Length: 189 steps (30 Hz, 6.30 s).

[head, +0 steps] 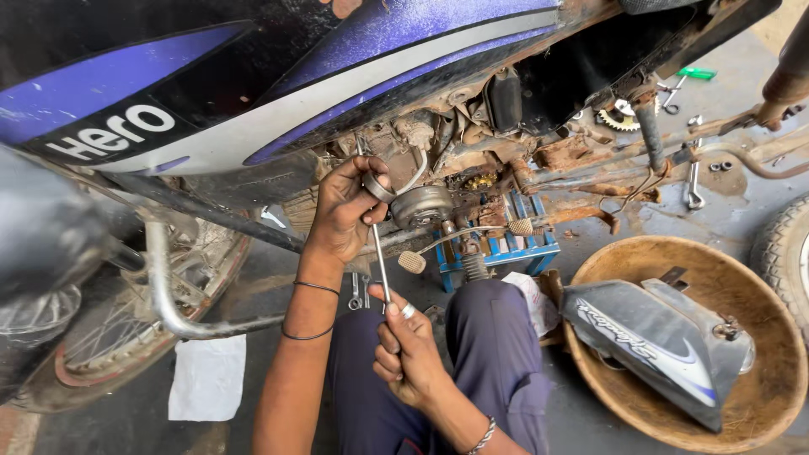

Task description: The person removes a bearing from the motorcycle engine, inspects it, and then rubs grease on their hands before applying it to the engine area. The person uses a wrench to loosen a bolt and then handles the bearing by hand.

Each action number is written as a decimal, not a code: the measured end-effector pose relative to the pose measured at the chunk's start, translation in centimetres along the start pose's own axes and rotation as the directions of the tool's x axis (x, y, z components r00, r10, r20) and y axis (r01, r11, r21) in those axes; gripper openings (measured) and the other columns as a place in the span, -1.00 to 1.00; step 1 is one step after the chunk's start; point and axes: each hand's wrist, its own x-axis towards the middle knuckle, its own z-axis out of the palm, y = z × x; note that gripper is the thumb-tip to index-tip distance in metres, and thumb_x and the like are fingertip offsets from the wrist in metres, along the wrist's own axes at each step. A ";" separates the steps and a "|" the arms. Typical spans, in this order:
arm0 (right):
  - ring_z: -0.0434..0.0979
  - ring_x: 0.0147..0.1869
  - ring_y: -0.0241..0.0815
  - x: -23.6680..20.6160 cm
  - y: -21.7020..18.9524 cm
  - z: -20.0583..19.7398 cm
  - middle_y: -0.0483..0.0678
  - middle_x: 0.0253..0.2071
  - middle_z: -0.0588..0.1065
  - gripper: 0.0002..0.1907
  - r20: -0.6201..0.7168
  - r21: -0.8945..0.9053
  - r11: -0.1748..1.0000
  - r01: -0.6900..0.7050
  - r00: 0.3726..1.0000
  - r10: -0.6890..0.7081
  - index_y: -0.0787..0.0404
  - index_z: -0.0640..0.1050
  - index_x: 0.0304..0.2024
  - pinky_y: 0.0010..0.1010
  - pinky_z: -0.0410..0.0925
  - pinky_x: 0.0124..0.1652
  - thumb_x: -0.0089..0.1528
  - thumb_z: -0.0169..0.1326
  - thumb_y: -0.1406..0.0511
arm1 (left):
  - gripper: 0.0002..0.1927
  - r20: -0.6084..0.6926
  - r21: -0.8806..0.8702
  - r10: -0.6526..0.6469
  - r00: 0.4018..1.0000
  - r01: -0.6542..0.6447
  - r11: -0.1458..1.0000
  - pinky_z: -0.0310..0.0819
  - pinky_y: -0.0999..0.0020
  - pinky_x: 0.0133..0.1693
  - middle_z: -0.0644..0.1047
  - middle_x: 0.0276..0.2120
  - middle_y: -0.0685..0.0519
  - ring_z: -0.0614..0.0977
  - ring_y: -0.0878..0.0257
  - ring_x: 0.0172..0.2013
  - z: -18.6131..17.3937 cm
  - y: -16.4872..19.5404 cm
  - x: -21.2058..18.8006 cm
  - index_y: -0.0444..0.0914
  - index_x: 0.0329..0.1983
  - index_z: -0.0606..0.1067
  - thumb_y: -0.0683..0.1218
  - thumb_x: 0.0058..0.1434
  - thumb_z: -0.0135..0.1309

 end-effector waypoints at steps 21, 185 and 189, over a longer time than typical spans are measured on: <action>-0.04 -0.71 -0.49 -1.4 -5.7 -0.2 -0.27 -0.63 0.10 -0.60 0.017 -0.222 0.975 -0.006 1.000 0.010 0.22 0.42 0.24 -0.60 -0.10 -0.70 0.43 -0.12 0.18 | -0.75 0.039 0.130 -0.035 0.999 0.030 0.991 0.34 0.54 -0.45 0.38 -0.31 0.10 0.45 0.41 -0.41 1.6 1.2 1.2 -0.41 -0.05 0.52 -0.38 0.20 0.11; 0.40 -0.48 -0.38 -0.7 3.0 -1.6 -0.18 -0.56 0.42 -0.64 0.106 -0.964 0.199 0.179 0.939 -0.328 0.21 0.54 0.06 -0.51 0.34 -0.45 0.42 -0.11 0.12 | -0.86 -0.262 -0.283 0.008 0.965 -0.085 0.955 0.25 0.55 -0.48 0.53 -0.15 0.03 0.43 0.39 -0.38 -1.6 -2.2 -11.0 -0.22 -0.06 0.49 -0.15 0.37 -0.03; 0.52 -0.33 -0.30 3.3 -3.5 0.5 -0.10 -0.41 0.53 -0.53 0.219 -0.938 0.155 0.310 0.877 -0.428 0.24 0.60 -0.27 -0.44 0.39 -0.32 0.44 -0.09 0.03 | -0.84 -0.484 -0.351 0.040 0.874 -0.236 0.906 0.13 0.52 -0.51 0.45 -0.29 0.11 0.32 0.40 -0.46 -4.5 -5.6 -15.3 -0.17 -0.22 0.43 -0.02 0.30 -0.08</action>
